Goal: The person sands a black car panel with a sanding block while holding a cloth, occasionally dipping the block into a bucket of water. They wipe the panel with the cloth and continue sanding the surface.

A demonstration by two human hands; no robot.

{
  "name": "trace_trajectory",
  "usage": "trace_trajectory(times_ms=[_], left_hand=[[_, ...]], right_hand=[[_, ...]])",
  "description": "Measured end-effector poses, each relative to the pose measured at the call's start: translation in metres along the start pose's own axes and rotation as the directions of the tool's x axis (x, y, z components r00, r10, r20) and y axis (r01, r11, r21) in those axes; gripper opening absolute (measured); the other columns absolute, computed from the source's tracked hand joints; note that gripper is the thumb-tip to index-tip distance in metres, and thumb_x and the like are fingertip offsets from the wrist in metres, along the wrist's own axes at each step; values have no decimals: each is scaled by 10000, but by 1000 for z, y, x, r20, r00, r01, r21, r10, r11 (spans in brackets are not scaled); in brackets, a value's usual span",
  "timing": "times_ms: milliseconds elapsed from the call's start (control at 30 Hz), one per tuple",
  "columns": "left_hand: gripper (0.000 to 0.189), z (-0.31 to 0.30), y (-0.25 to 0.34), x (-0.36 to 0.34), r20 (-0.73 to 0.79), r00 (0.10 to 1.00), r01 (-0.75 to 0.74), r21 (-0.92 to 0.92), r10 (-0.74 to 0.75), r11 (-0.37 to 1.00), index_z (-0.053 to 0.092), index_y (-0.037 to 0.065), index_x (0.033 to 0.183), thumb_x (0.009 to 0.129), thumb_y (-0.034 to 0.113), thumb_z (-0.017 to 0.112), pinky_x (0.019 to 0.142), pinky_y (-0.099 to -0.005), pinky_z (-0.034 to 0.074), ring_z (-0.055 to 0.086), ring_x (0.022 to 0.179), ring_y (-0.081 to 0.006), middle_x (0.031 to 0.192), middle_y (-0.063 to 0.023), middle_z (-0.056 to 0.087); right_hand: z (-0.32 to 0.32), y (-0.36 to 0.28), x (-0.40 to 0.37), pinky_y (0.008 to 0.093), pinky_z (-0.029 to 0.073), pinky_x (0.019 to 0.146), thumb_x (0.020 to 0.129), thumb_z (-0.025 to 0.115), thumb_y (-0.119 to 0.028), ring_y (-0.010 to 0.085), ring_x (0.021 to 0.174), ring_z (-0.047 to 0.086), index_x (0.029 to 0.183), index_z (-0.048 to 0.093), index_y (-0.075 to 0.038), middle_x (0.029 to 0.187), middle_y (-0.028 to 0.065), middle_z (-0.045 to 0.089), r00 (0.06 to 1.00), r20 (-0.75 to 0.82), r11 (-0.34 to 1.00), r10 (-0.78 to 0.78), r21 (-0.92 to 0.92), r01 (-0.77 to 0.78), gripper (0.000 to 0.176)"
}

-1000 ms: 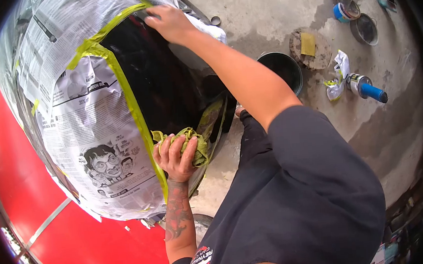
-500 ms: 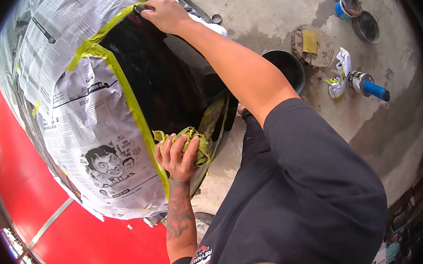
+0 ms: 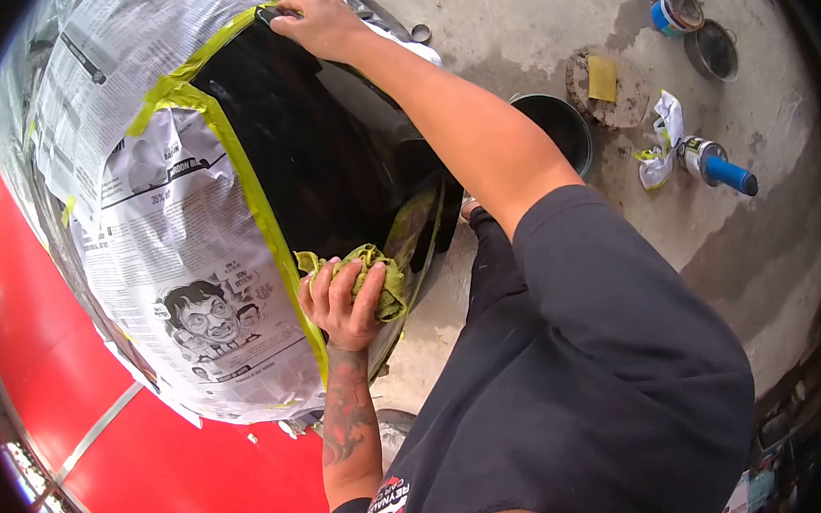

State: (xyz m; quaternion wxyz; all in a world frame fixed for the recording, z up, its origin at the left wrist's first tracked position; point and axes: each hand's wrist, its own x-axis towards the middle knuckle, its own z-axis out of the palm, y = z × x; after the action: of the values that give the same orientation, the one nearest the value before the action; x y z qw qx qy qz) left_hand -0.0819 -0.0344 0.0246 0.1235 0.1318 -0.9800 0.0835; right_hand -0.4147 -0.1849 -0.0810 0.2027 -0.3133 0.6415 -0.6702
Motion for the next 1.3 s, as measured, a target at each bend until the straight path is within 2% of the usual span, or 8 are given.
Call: trace_trajectory(times_ms=[100, 233, 333, 500, 633, 733, 933, 1300], left_hand=[[197, 2, 0, 1, -5, 1000, -2, -6, 2, 1000, 747, 302, 1068, 884, 232, 743, 1046, -457, 415, 629, 1123, -234, 1123, 36, 669], [191, 2, -1, -1, 3, 1000, -9, -6, 9, 1000, 744, 306, 1071, 891, 242, 738, 1049, -456, 413, 629, 1124, -233, 1118, 40, 667], [198, 2, 0, 0, -4, 1000, -8, 3, 8, 1000, 744, 306, 1073, 882, 252, 743, 1054, -457, 408, 626, 1132, -233, 1117, 39, 665], [267, 0, 1, 2, 19, 999, -38, 49, 37, 998, 721, 259, 1109, 843, 259, 746, 1006, -493, 448, 641, 1110, -276, 1113, -2, 626], [293, 0, 0, 2, 33, 998, -47, 47, 45, 998, 722, 252, 1105, 817, 226, 771, 1005, -494, 450, 640, 1111, -279, 1116, -3, 621], [297, -1, -2, 1, 43, 998, -57, 53, 55, 997, 719, 248, 1109, 817, 223, 767, 1008, -493, 451, 640, 1113, -281, 1121, -6, 621], [225, 0, 2, 2, 22, 1000, -6, 28, 6, 1000, 738, 291, 1094, 879, 224, 738, 1043, -460, 422, 628, 1141, -237, 1144, 27, 646], [205, 2, 1, 2, 2, 1000, -21, 28, 21, 999, 736, 302, 1074, 872, 273, 754, 1016, -461, 438, 631, 1120, -239, 1124, 32, 655]], right_hand=[[-11, 16, -49, 447, 506, 1013, 888, 667, -408, 397, 1158, 647, 1230, 721, -59, 1230, 212, 698, 997, -47, 995, -58, 77, 61, 491], [-48, 41, -162, 405, 513, 982, 862, 721, -327, 351, 1149, 656, 1234, 708, -65, 1181, 185, 698, 983, 21, 963, 184, 196, -185, 455], [-57, 60, -196, 339, 514, 906, 900, 721, -302, 210, 1007, 663, 1292, 685, -80, 1199, 105, 706, 938, 116, 929, 327, 140, -342, 452], [-38, 25, -109, 419, 495, 1023, 843, 711, -336, 370, 1165, 651, 1194, 715, -44, 1210, 197, 702, 999, 16, 974, 32, 222, -34, 456], [-44, 37, -134, 409, 490, 1043, 847, 717, -305, 363, 1183, 646, 1207, 704, -43, 1226, 188, 701, 997, 35, 967, 62, 246, -69, 446], [-54, 65, -194, 355, 483, 1043, 893, 740, -223, 231, 1217, 631, 1298, 672, -64, 1298, 112, 676, 991, 79, 954, 107, 274, -124, 440], [-43, 51, -135, 369, 464, 1102, 922, 735, -225, 255, 1310, 599, 1313, 687, -85, 1430, 104, 628, 986, 57, 974, -157, 172, 145, 418], [-42, 37, -162, 389, 469, 1064, 885, 791, -298, 300, 1235, 634, 1119, 765, -70, 1305, 123, 695, 999, -45, 956, 2, 292, 11, 328]])
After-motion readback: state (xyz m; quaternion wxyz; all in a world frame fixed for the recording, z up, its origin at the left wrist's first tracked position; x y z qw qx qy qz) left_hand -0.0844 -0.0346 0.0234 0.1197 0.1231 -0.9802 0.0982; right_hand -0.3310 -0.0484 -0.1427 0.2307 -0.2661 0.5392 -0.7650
